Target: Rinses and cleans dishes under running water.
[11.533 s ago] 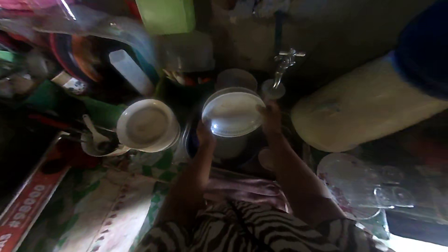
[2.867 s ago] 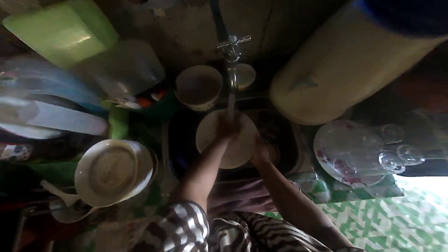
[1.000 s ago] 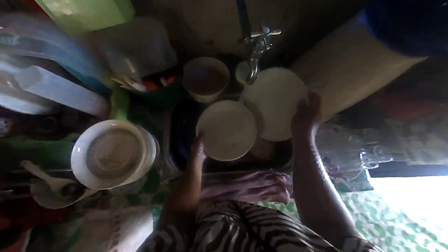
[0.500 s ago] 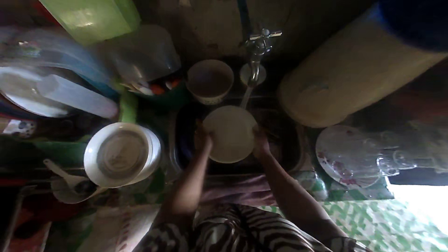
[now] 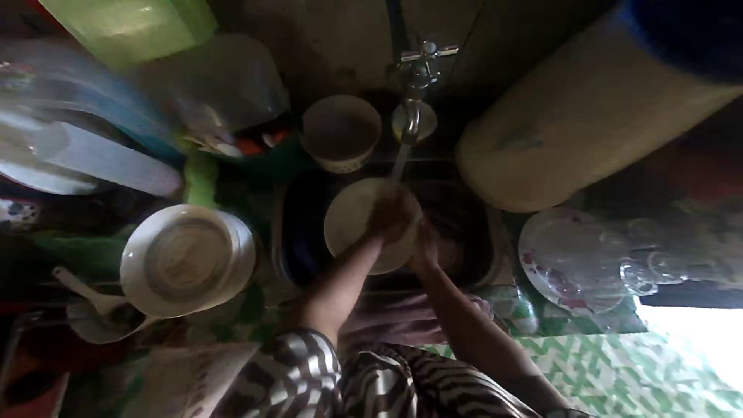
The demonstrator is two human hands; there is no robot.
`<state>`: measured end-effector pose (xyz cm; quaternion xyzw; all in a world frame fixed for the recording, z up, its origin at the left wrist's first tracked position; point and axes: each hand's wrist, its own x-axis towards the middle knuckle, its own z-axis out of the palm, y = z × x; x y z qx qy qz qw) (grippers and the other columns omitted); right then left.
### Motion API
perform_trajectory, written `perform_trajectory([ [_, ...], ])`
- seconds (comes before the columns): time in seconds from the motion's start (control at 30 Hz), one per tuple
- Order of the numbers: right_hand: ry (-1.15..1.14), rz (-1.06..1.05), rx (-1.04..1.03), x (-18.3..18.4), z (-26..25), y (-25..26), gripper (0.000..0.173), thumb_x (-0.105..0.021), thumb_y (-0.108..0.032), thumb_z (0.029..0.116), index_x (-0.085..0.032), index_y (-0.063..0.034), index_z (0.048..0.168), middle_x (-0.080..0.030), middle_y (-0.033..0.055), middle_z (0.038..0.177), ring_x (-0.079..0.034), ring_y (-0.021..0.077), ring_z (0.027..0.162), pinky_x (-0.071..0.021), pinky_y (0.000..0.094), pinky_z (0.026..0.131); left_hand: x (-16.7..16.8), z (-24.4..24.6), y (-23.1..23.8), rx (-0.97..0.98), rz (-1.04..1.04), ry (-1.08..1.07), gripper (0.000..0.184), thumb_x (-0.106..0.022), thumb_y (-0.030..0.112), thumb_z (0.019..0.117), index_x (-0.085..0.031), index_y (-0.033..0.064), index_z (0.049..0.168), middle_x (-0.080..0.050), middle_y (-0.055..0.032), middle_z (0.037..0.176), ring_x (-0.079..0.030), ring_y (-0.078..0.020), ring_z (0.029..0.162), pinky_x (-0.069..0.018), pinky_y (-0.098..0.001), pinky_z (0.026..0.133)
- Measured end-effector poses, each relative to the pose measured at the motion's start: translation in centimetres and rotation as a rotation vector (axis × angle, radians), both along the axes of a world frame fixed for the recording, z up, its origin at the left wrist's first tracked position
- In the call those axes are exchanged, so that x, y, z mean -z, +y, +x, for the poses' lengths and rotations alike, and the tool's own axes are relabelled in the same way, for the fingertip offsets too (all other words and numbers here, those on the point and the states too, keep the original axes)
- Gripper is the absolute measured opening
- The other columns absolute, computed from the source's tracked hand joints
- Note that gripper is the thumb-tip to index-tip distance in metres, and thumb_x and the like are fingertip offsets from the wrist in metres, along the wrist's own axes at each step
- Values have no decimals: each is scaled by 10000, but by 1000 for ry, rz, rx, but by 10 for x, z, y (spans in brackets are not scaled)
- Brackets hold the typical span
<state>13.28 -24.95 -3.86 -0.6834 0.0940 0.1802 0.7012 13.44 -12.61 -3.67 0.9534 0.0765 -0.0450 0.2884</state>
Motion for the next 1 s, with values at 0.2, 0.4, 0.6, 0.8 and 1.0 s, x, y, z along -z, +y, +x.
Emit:
perform_trajectory([
  [0.2, 40, 52, -9, -2, 6, -4, 439, -349, -231, 1126, -428, -25, 1505, -576, 180, 1383, -588, 208, 1229, -512, 406, 1032, -4, 27, -6, -80, -11, 73, 665, -476, 449, 1062, -323, 107, 1611, -225, -186, 1687, -174, -395, 1563, -149, -617, 1251],
  [0.4, 157, 199, 3, 6, 10, -6, 426, -376, -284, 1125, -449, -111, 1507, -623, 131, 1318, -630, 197, 1146, -551, 429, 960, -14, 26, 24, 42, 168, 22, 540, -516, 451, 1037, -462, 270, 1543, -335, -86, 1662, -274, -388, 1526, -223, -650, 1206],
  [0.6, 193, 61, 38, 6, 16, -9, 467, -397, -330, 1119, -424, -107, 1529, -574, 164, 1399, -593, 244, 1218, -510, 458, 1012, -58, -27, 89, -278, 216, 116, 733, -591, 412, 1015, -301, 112, 1618, -333, -210, 1636, -308, -426, 1508, -228, -703, 1179],
  [0.8, 87, -199, -69, -8, 31, 4, 476, -452, -387, 1100, -492, -99, 1477, -580, 181, 1402, -583, 298, 1233, -493, 506, 1017, -47, -82, 89, -828, -809, 15, 556, -476, 497, 1069, -435, 200, 1537, -533, -152, 1480, -543, -325, 1320, -476, -601, 1041],
  [1.0, -476, -876, -373, -4, 64, 52, 614, -571, -347, 1012, -448, -41, 1529, -409, 231, 1579, -346, 407, 1486, -289, 599, 1208, -29, -93, 51, -941, -747, -157, 504, -389, 431, 1111, -513, 78, 1450, -618, -197, 1330, -623, -287, 1186, -520, -518, 1000],
])
